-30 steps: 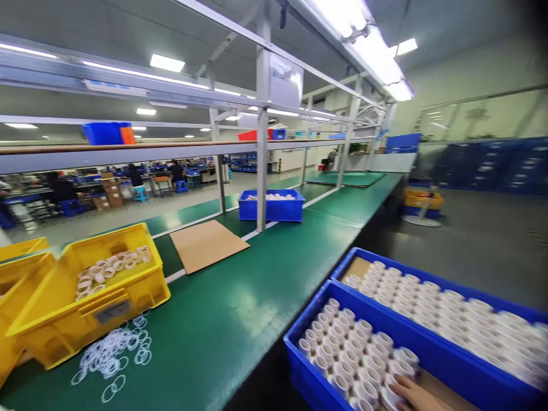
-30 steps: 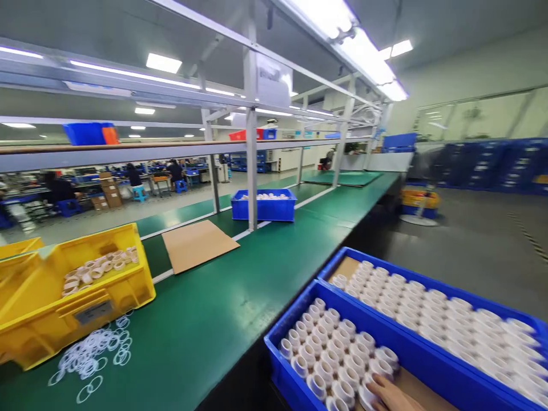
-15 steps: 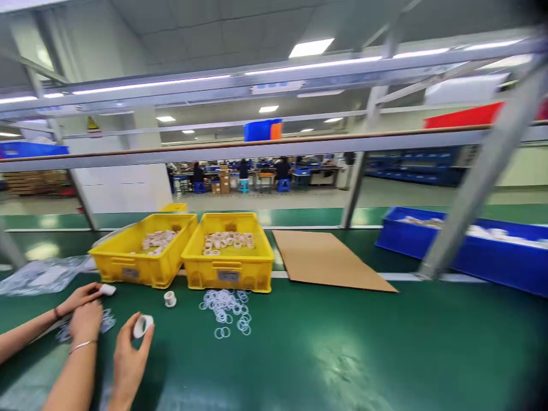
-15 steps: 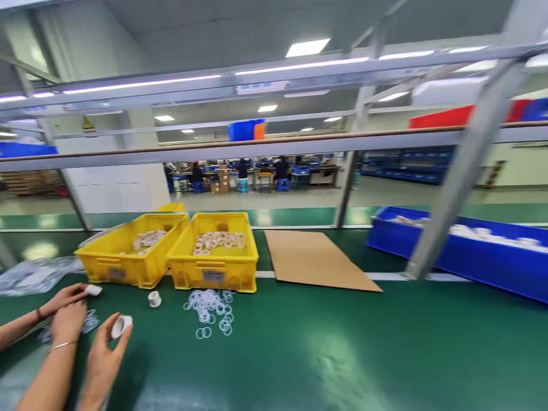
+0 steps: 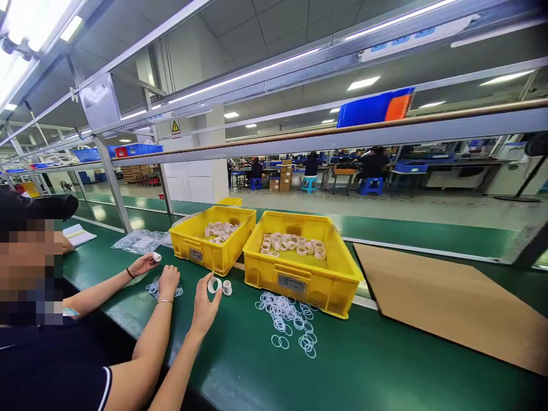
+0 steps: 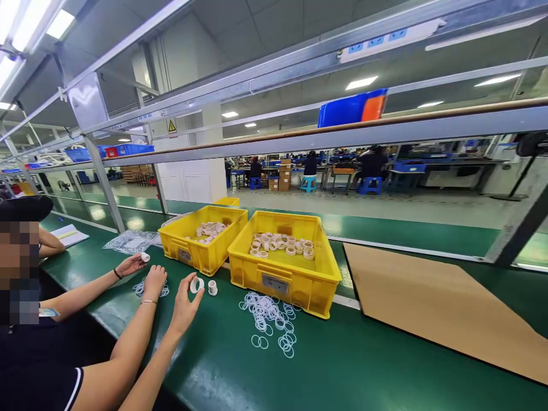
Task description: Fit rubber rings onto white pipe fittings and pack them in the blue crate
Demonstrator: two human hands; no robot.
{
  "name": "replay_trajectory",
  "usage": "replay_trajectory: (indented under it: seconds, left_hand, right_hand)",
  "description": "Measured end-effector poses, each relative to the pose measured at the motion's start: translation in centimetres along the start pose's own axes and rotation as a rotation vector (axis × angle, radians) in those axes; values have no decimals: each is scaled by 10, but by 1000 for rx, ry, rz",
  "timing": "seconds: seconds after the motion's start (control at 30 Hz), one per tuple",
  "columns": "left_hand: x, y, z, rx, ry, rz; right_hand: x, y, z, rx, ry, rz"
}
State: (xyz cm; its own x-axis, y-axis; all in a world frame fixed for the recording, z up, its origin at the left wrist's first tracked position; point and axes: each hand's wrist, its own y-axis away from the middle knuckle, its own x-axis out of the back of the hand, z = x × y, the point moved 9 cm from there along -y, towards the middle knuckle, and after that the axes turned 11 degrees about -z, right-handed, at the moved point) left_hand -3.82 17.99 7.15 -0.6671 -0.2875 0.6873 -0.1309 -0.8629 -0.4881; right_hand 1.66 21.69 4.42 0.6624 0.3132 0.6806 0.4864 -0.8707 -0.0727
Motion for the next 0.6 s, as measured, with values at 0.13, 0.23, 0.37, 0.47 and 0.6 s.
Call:
replay_trajectory:
  seconds: [0.13,0.23,0.37,0.47,0.6]
  left_hand:
    - [12,-28,-34,-28,-34,-55]
    - [33,-55,-77,-27,-81,-101]
    - [46,-81,-134,-9,-148,-169]
    - [42,-87,-162,-5,-180,-187]
    - [34,-87,-178,-8,-211,-196]
  right_hand:
    - [14,-8,-9,88,48,73]
    - [30,-14,-7,94,104,92]
    - [50,-16,-11,160,202,121]
    - [55,-13,-12,158,249,129]
    - [61,8,-10,202,281,244]
